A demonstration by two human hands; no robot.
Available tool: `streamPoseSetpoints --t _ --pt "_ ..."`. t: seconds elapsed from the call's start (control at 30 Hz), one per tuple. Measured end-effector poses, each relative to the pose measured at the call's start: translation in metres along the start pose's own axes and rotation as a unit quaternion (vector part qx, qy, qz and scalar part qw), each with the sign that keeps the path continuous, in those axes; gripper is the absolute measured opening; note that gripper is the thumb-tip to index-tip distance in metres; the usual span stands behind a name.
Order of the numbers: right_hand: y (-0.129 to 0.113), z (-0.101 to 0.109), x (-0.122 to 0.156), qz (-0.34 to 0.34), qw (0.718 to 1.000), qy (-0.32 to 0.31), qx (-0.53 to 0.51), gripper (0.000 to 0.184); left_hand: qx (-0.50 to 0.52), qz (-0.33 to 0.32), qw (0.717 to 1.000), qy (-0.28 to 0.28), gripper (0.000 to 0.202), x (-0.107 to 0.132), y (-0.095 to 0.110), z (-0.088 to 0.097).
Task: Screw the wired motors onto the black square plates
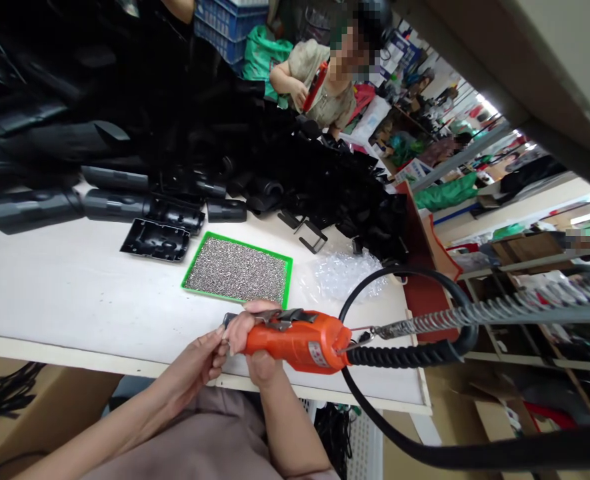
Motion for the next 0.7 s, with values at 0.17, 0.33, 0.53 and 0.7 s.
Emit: streamPoseSetpoints --t 0.17,0.33,0.53,0.7 --pt "-0.006 -0.001 0.001 0.004 1.0 -0.018 -0.014 0.043 -0.134 -0.074 0.987 -0.052 0.062 0.0 0.012 -0.002" --pt "-0.029 0.027 0.002 0.045 0.999 0.017 0.012 0.042 -0.461 -0.399 0.788 -0.086 0.033 0.017 0.077 -0.006" --pt "0.0 0.055 0.0 0.022 0.999 0.026 0.018 0.043 -0.624 -0.643 0.418 -0.151 0.019 0.045 0.066 -0.032" --pt "0.041 0.06 0.004 -0.023 0.999 0.022 0.037 0.051 -0.628 -0.627 0.436 -0.149 0.025 0.03 0.051 -0.021"
Point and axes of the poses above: each hand's wrist, its own x-axis away from the middle knuckle, its own z-axis out of the back of the hand, y = z × x, the point moved 10 cm from there along -x, towards the middle knuckle, and after that the axes turned 14 degrees about -z, right-handed, at the moved point
